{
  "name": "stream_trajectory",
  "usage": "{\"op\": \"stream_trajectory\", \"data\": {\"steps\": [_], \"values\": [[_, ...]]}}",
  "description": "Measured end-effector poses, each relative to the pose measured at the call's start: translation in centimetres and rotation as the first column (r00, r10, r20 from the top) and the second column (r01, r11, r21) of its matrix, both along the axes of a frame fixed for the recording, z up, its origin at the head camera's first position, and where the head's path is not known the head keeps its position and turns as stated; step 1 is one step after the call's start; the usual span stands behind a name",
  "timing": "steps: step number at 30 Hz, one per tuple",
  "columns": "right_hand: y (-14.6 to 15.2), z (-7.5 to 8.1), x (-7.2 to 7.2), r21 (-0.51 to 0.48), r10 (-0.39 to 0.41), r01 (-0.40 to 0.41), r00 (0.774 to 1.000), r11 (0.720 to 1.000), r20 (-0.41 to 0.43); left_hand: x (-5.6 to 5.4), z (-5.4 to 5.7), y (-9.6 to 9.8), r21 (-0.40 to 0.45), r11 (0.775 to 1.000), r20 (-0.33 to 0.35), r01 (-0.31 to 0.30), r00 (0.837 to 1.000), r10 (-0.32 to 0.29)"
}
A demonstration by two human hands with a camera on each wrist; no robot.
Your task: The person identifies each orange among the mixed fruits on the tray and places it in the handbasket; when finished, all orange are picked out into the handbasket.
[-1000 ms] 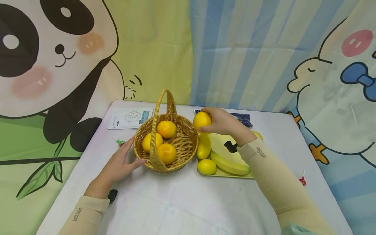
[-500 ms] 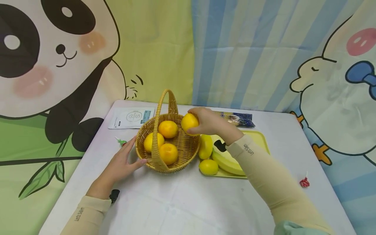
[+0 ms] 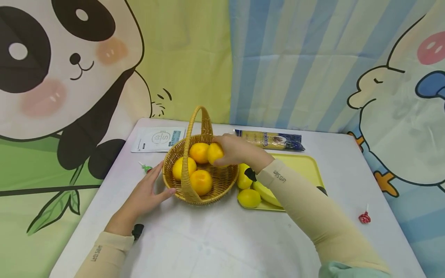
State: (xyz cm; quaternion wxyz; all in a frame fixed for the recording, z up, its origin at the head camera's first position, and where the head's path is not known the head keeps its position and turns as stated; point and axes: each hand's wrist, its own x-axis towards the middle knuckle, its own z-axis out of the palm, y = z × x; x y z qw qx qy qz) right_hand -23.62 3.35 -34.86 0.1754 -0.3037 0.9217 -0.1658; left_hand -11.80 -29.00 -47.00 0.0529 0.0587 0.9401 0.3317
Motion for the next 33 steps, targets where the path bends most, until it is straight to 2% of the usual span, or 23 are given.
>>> {"op": "stream_trajectory", "data": {"steps": [7, 17, 23, 29, 33], "values": [[-1.1, -0.7, 0.1, 0.080, -0.005, 0.002, 0.999, 0.997, 0.037, 0.0, -0.1, 0.0, -0.001, 1.000, 0.004, -0.002, 1.000, 0.002], [-2.5, -2.1, 0.1, 0.183, 0.050, -0.055, 0.998, 0.982, 0.030, 0.0, -0.2, 0.0, 0.013, 1.000, 0.002, -0.003, 1.000, 0.003], [-2.6, -3.3, -0.1, 0.207, 0.053, -0.052, 0.999, 0.977, 0.001, 0.0, -0.2, 0.0, 0.005, 1.000, 0.003, -0.001, 1.000, 0.001], [-2.7, -3.9, 0.2, 0.229, 0.023, -0.030, 0.999, 0.973, 0.033, 0.1, 0.0, 0.1, 0.006, 1.000, 0.001, -0.001, 1.000, 0.001], [-2.7, -4.1, 0.4, 0.237, 0.034, -0.041, 0.999, 0.971, 0.032, 0.2, 0.1, 0.2, 0.002, 1.000, 0.003, -0.002, 1.000, 0.002]]}}
